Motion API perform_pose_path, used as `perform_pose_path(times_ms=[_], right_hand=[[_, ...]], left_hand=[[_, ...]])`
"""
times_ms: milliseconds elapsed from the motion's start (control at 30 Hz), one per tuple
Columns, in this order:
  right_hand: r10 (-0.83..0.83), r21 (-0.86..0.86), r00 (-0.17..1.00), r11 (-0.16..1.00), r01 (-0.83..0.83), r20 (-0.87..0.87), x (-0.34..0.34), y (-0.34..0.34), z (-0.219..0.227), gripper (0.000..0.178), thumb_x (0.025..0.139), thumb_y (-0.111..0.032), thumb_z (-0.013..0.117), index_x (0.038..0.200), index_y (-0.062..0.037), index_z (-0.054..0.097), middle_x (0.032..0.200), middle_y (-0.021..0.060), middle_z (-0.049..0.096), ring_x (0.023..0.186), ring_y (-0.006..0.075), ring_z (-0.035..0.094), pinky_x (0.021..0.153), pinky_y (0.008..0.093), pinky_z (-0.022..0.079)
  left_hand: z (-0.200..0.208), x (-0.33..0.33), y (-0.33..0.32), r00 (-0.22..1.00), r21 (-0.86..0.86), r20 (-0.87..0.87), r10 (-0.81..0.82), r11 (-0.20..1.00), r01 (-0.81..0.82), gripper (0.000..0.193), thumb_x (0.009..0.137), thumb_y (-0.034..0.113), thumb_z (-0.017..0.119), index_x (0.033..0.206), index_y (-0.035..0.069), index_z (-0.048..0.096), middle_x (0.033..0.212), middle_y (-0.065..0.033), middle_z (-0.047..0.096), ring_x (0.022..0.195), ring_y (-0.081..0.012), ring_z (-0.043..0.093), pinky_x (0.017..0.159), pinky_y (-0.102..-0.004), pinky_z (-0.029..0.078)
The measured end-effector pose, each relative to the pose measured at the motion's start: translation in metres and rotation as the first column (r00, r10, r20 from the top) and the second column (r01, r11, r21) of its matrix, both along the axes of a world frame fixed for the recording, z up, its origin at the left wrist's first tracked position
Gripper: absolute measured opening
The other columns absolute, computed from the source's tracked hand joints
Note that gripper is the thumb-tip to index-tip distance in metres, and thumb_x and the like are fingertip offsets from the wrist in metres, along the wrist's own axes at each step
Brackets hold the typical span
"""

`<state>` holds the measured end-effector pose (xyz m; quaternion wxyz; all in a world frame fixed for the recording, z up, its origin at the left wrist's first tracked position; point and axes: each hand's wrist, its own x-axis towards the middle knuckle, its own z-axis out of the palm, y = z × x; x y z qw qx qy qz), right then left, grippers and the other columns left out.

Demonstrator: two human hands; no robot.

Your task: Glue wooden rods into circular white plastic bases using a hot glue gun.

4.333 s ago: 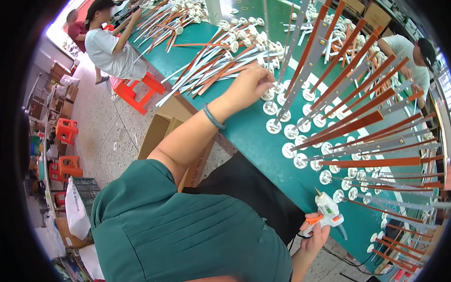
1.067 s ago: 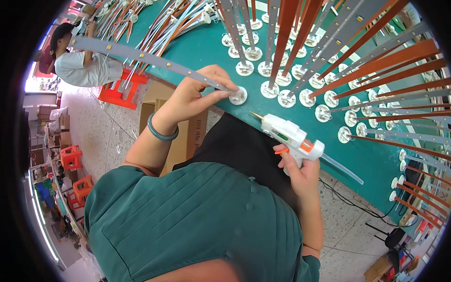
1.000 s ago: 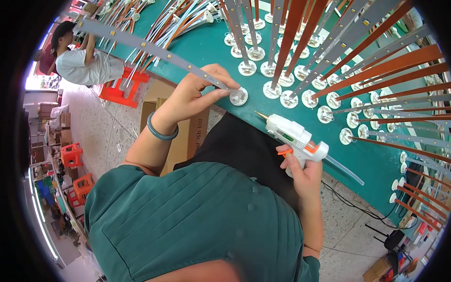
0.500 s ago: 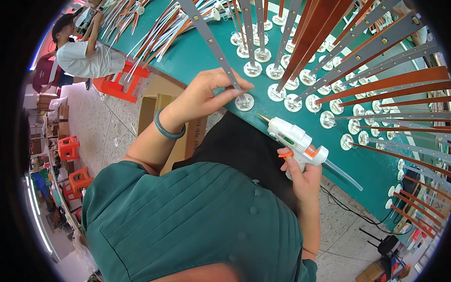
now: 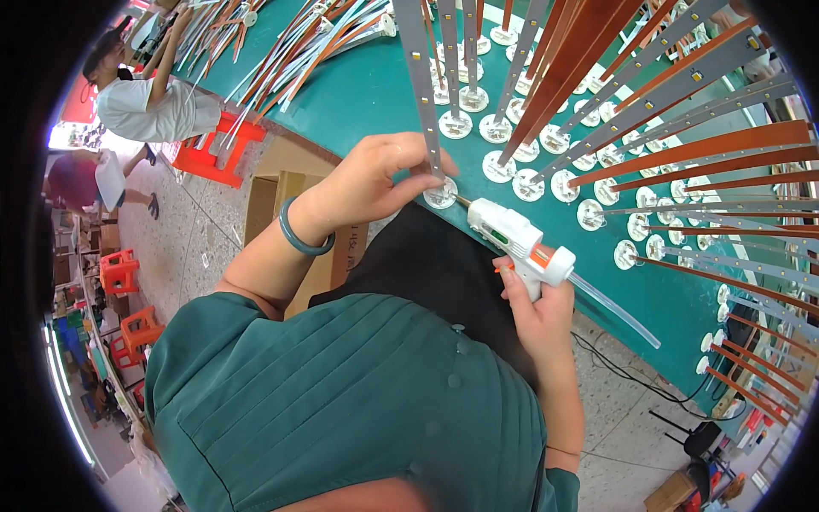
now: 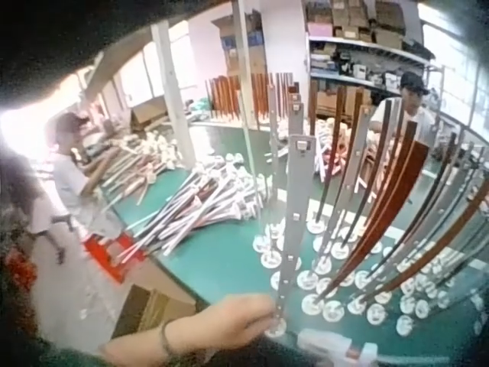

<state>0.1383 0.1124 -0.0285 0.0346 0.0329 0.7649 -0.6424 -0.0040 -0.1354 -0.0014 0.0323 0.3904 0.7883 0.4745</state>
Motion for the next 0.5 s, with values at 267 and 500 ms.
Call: perform_pose_path(times_ms=[267, 500], right_hand=[[0.030, 0.029, 0.999, 0.999, -0.030, 0.010, -0.006, -0.008, 0.003, 0.022, 0.094, -0.010, 0.059, 0.109, 0.0049, 0.065, 0.097, 0.0078, 0.071, 0.066, 0.0068, 0.057, 0.060, 0.0227, 0.046], [0.052, 0.113, 0.999, 0.992, -0.051, -0.003, -0.010, -0.012, 0.002, 0.021, 0.094, -0.009, 0.060, 0.109, 0.0053, 0.064, 0.095, 0.0081, 0.071, 0.065, 0.0074, 0.057, 0.059, 0.0231, 0.046]], left_hand=[[-0.001, 0.004, -0.001, 0.997, -0.019, -0.082, -0.006, 1.000, 0.005, 0.015, 0.084, -0.001, 0.069, 0.098, 0.004, 0.067, 0.090, -0.0108, 0.067, 0.081, -0.0282, 0.066, 0.070, -0.0341, 0.053], [-0.003, 0.005, -0.001, 0.998, 0.001, -0.059, 0.006, 1.000, -0.006, 0.013, 0.084, -0.001, 0.069, 0.097, 0.004, 0.068, 0.091, -0.0105, 0.068, 0.082, -0.0279, 0.067, 0.070, -0.0338, 0.054]])
